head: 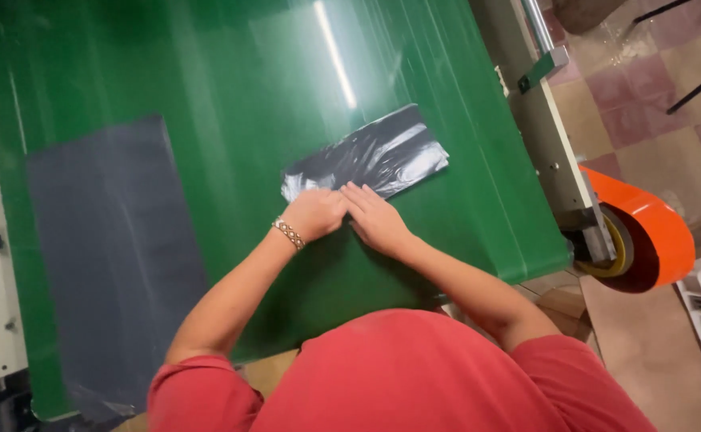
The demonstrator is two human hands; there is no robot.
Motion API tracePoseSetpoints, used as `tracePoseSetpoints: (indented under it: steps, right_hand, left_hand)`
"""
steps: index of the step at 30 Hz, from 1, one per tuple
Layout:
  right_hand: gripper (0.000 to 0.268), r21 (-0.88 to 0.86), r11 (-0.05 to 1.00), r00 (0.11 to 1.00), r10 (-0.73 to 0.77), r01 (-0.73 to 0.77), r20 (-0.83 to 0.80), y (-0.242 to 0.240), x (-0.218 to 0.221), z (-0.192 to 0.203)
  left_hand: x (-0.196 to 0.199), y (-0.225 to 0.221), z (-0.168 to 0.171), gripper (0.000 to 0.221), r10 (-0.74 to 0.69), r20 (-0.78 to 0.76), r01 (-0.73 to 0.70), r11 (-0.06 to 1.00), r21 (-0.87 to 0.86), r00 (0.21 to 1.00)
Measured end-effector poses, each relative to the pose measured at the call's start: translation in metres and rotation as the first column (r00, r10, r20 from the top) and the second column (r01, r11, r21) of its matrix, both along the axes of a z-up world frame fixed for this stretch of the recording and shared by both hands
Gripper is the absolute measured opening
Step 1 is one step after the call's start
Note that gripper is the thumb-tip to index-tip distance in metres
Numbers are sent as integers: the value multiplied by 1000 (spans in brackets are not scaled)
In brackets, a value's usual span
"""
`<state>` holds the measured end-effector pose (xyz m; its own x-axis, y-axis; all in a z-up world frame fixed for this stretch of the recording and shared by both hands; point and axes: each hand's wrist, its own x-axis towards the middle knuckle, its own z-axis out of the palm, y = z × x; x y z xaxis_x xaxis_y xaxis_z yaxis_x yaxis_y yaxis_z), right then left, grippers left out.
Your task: Folding flat plastic bags from a conveyor belt into squares and packing them into a crate.
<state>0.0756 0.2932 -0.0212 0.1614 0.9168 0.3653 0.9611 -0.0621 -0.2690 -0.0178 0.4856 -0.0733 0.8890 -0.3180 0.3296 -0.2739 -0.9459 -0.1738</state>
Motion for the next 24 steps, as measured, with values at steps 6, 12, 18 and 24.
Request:
tracePoseSetpoints:
  steps: [6,12,18,24]
  right_hand:
    - [22,219,976,881,102,2,-463,-80,-44,17]
    - [20,-147,905,177,-233,399,-956,-91,-15,21]
    - [15,-361,849,-530,-118,384,-840,-83,25,-29]
    - [10,-388,841,-569,-121,377,-813,-88,42,-59]
  left_hand:
    - [-5,-52,150,42,-190,-710,-416,697,-584,678]
    - [6,8,73,88,-398,-646,-751,-222,-622,652]
    - [24,-15,36,32,279,-505,-575,457,-679,817]
    - [39,-49,30,35,605,-422,-737,536,-412,675]
